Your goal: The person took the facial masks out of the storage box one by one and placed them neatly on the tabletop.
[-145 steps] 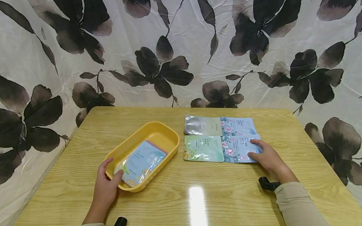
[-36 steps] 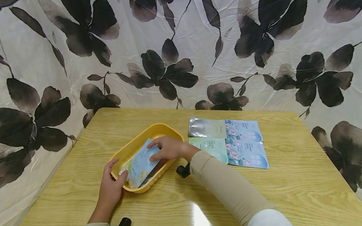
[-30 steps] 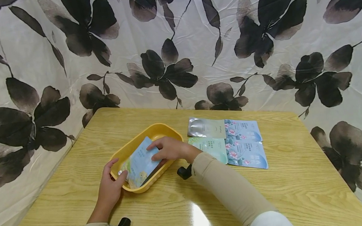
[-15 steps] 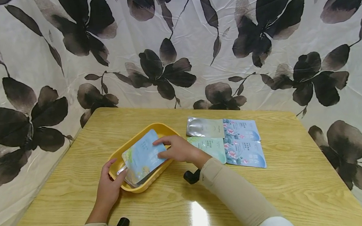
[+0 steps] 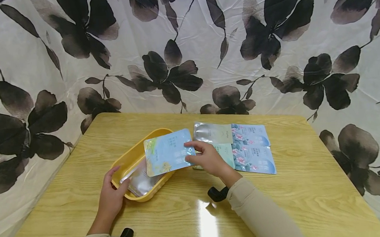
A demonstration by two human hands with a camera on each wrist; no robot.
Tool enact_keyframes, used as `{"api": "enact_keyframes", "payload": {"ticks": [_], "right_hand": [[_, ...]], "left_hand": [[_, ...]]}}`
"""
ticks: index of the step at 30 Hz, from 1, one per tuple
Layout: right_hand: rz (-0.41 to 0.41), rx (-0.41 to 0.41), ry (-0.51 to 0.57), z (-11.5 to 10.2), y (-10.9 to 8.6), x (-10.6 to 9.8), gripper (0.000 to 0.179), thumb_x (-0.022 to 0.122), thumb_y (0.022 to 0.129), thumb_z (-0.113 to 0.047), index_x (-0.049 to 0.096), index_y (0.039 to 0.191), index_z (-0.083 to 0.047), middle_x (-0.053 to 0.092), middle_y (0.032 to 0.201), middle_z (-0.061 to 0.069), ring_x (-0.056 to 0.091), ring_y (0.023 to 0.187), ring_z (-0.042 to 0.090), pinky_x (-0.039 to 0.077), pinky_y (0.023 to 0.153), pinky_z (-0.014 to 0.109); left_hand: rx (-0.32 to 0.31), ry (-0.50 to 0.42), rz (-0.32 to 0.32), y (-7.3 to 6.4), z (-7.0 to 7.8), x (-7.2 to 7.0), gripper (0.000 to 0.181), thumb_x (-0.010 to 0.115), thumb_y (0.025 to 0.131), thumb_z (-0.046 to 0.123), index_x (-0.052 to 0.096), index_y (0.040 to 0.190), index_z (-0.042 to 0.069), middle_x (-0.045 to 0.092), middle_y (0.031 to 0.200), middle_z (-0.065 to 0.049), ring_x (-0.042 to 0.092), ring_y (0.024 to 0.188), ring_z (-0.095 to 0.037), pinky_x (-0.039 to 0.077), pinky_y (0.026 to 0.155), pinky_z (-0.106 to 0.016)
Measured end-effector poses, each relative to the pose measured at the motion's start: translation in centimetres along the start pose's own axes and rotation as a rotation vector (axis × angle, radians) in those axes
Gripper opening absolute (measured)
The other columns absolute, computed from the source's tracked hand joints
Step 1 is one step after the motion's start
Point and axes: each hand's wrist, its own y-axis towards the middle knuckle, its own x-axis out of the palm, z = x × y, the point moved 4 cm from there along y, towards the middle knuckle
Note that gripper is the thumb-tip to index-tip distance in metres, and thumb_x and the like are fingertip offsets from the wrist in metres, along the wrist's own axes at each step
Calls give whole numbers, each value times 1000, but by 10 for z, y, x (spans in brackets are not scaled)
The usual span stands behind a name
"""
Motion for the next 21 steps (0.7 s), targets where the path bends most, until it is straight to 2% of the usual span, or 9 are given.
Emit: {"api": "enact_keyframes", "payload": {"ticks": [2,7,12,14,16,19,21], "right_hand": [[24,-13,48,3,-5,-3,45,67,95,-11,57,138,-1,48,148,16,62,113,34,55,86,42],[114,12,74,14,-24,-16,46,68,95,-9,56,138,0,46,149,17,54,126,36,53,90,37],[191,48,77,27,-46,-32,46,68,94,-7,56,138,1,47,147,18,50,129,39,52,89,31],[204,48,77,32,-54,-37,46,68,95,-7,55,138,2,45,148,19,53,125,40,52,88,29],[218,54,71,35,-61,-41,45,68,94,-8,55,137,2,45,148,19,58,120,36,52,86,28],[226,72,75,38,-72,-46,45,69,94,-8,55,136,2,44,149,18,67,97,24,52,82,27],[238,78,66,40,-78,-49,44,69,94,-8,56,135,2,44,149,18,65,85,13,52,79,26]], "left_hand": [[11,-5,5,0,0,-1,62,58,100,12,28,153,2,28,154,-25,37,133,-32,32,84,-4],[28,-29,-4,-1,-1,1,61,56,101,11,26,153,2,32,151,-24,39,129,-28,35,83,-4],[29,-35,-16,-2,-3,1,61,56,101,11,25,153,2,31,151,-25,39,129,-28,36,83,-4],[36,-32,-12,-1,-3,1,61,56,101,11,25,153,2,31,151,-25,39,129,-28,35,83,-3],[40,-40,-14,0,-3,1,61,56,101,10,25,153,1,30,151,-25,39,129,-28,36,84,-4],[45,-52,-17,1,-3,1,61,56,101,9,24,153,1,31,151,-26,39,128,-27,37,84,-4],[48,-59,-20,1,-3,2,61,55,101,9,24,153,1,31,151,-25,38,128,-26,37,84,-4]]}}
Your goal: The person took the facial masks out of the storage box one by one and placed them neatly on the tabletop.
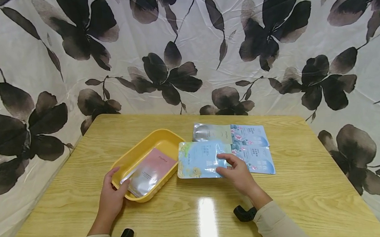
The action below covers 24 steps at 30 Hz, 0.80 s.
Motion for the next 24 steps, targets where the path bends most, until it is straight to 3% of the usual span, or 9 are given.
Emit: {"api": "enact_keyframes", "payload": {"ticks": [3,7,10,15,18,19,24], "right_hand": [[20,7,-15,2,-8,-6,42,69,94,-6,57,133,2,44,148,19,50,62,10,49,71,26],[48,21,-28,6,-17,-11,42,69,92,-2,57,131,5,45,146,21,58,95,20,50,76,23],[64,56,-18,10,-23,-13,43,71,91,-2,57,130,6,45,146,21,40,134,35,50,83,22],[82,102,-60,17,-30,-16,41,72,90,-6,60,128,4,51,142,18,42,133,42,50,86,25],[80,108,-89,21,-32,-17,40,72,90,-7,61,127,4,53,141,18,36,139,41,45,97,30],[79,113,-89,23,-32,-17,40,73,90,-7,61,127,4,53,140,18,27,144,40,43,101,32],[67,126,-110,30,-34,-17,41,73,90,-8,61,127,4,54,139,19,26,144,41,40,106,45]], "left_hand": [[5,-10,-4,-1,0,1,61,55,102,9,24,153,0,31,150,-26,38,128,-27,38,84,-4],[14,7,8,-1,1,1,60,56,101,10,25,152,0,32,150,-25,39,129,-29,36,84,-3],[16,24,19,-2,2,0,59,56,101,12,27,151,0,31,150,-24,39,130,-31,35,84,-3],[15,24,21,-2,3,1,58,56,101,12,28,151,0,32,149,-25,39,130,-32,36,83,-3],[17,31,21,-2,4,1,58,56,101,13,28,151,0,33,149,-25,40,129,-31,36,83,-3],[18,34,22,-2,4,1,58,56,101,13,28,151,0,33,149,-24,40,129,-31,36,83,-2],[26,38,17,-1,3,1,58,55,102,14,27,151,0,35,148,-24,41,125,-27,37,84,-3]]}}
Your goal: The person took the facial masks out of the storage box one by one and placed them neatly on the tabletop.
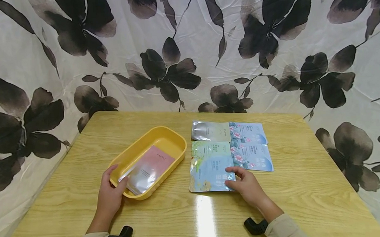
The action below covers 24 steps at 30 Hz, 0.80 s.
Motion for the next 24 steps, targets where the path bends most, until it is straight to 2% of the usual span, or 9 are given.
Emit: {"api": "enact_keyframes", "payload": {"ticks": [8,13,14,16,19,20,21,23,24], "right_hand": [[-7,32,-137,3,1,1,42,74,89,-15,63,128,0,54,140,19,37,140,40,36,108,53],[1,44,-261,0,2,2,40,76,89,-20,66,125,-5,56,137,17,52,125,30,43,100,49],[-2,51,-289,-1,2,2,40,76,89,-20,66,125,-6,60,130,17,56,114,28,46,94,46],[1,48,-360,-4,1,3,39,76,89,-21,67,125,-9,62,126,13,56,97,20,46,83,39],[-17,48,-445,-9,1,4,39,76,89,-21,66,125,-10,64,93,10,46,69,16,40,64,32],[-25,51,-462,-11,0,4,39,76,90,-20,66,126,-10,61,84,8,44,64,15,38,61,30],[-30,46,-482,-13,0,4,38,76,90,-20,66,125,-10,61,82,5,45,64,14,38,59,29],[-56,47,-498,-16,-1,5,37,76,90,-18,65,124,-9,53,69,3,44,58,14,36,54,28],[-64,43,-508,-18,-2,5,36,76,89,-17,66,123,-8,53,70,2,45,59,14,37,54,28]], "left_hand": [[10,-22,-10,-1,1,0,58,53,102,14,26,151,-1,36,146,-24,43,120,-24,39,83,-5],[19,-43,-10,0,2,1,57,54,102,11,27,151,-1,36,146,-24,43,121,-24,39,84,-5],[19,-43,-10,0,2,1,57,54,102,11,27,150,-1,36,145,-24,43,121,-24,39,84,-5],[18,-45,-9,0,2,1,56,54,102,10,27,150,-1,36,145,-23,43,121,-24,40,84,-5],[16,-39,-5,0,2,1,56,54,102,11,28,150,-1,36,146,-23,43,121,-23,40,84,-5],[14,-35,-3,0,2,1,56,54,102,11,28,150,-1,36,146,-23,43,121,-23,39,84,-5],[12,-32,-1,0,2,1,56,54,102,11,28,150,0,36,146,-23,43,122,-23,39,84,-5],[7,-30,1,0,2,1,57,54,102,11,28,150,0,36,147,-22,42,123,-23,39,84,-5],[5,-30,1,0,2,1,56,54,102,11,28,150,0,36,147,-22,42,123,-24,38,85,-5]]}}
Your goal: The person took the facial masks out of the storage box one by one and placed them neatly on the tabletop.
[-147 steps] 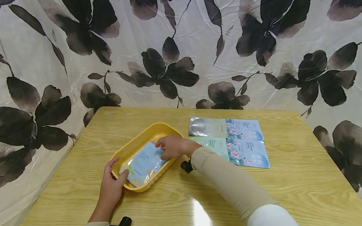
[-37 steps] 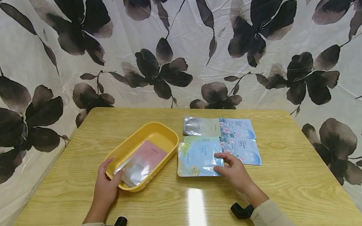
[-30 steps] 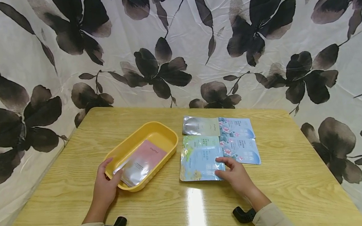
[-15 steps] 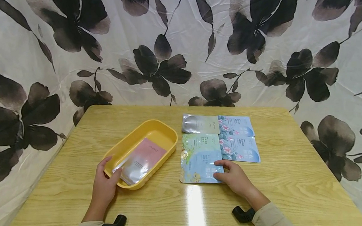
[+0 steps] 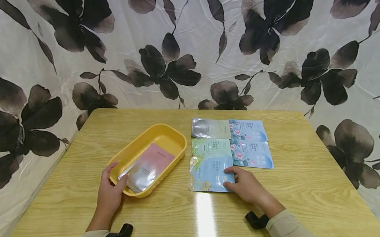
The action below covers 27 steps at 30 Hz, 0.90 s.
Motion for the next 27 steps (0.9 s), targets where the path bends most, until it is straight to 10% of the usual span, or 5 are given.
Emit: {"api": "enact_keyframes", "payload": {"ticks": [27], "right_hand": [[-108,-70,-128,-12,-11,-4,44,80,86,-22,65,122,-2,60,79,0,53,72,15,45,67,32]], "left_hand": [[11,-38,-19,0,0,1,57,53,102,10,26,150,-3,32,149,-24,39,131,-34,39,85,-5]]}}
